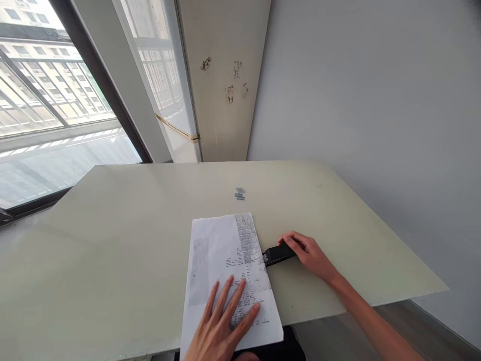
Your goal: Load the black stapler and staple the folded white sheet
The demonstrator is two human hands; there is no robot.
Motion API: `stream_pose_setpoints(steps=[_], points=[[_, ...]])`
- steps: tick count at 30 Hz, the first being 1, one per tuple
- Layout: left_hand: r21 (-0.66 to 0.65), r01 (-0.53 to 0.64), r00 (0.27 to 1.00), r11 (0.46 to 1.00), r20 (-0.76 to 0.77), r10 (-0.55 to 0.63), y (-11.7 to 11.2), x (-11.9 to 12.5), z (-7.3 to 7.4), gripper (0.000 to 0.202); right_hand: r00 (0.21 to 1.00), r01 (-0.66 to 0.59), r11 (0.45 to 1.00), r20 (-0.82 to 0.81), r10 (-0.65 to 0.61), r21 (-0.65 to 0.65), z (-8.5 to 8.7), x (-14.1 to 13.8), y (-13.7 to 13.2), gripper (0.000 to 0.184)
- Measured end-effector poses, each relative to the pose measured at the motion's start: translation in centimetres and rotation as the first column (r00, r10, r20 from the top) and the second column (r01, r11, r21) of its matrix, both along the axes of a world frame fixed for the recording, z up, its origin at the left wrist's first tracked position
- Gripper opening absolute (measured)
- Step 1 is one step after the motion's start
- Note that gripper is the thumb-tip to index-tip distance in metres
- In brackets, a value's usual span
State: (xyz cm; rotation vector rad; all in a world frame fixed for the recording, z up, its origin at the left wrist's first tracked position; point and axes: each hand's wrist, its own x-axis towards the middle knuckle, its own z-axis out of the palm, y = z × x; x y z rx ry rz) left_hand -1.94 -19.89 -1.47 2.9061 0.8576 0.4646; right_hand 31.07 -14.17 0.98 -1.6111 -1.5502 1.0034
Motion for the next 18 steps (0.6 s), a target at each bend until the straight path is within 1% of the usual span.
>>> stream_pose_setpoints(steps=[2,3,6,9,11,13,16,18], points=[[-0.047,0.013,0.999,0.999,0.039,-0.012,0.3,0.2,0.7,0.09,1.0,-0.02,1.0,0.011,0.02,-0.001,0.7,0.1,0.3,0.046],[-0.076,0.004,0.999,0.997,0.047,0.0,0.6,0.4,1.1,0.09,1.0,-0.017,1.0,0.019,0.017,0.002,1.0,0.0,0.4,0.045],[-0.134,-0.031,0.998,0.99,0.05,0.038,2.2,1.1,2.4,0.079,0.997,0.008,1.0,0.081,-0.009,0.024,1.9,-0.4,1.1,0.045],[-0.152,0.005,0.999,0.988,0.046,0.002,4.5,1.9,3.2,0.07,0.984,-0.034,0.997,0.175,0.023,0.063,2.7,-1.4,2.1,0.045],[-0.169,0.053,0.998,0.984,0.035,-0.048,5.9,2.4,3.3,0.068,0.97,-0.095,0.992,0.233,0.072,0.088,3.0,-2.3,2.7,0.044],[-0.179,0.102,0.995,0.979,0.019,-0.101,6.8,3.0,3.1,0.067,0.953,-0.148,0.984,0.282,0.115,0.097,3.3,-3.2,3.2,0.044],[-0.177,0.15,0.988,0.973,0.002,-0.152,7.3,3.6,2.5,0.065,0.933,-0.198,0.976,0.323,0.159,0.091,3.4,-4.3,3.6,0.047],[-0.169,0.157,0.988,0.973,0.02,-0.155,7.2,3.9,2.1,0.064,0.925,-0.222,0.972,0.332,0.184,0.08,3.4,-4.8,3.6,0.049]])
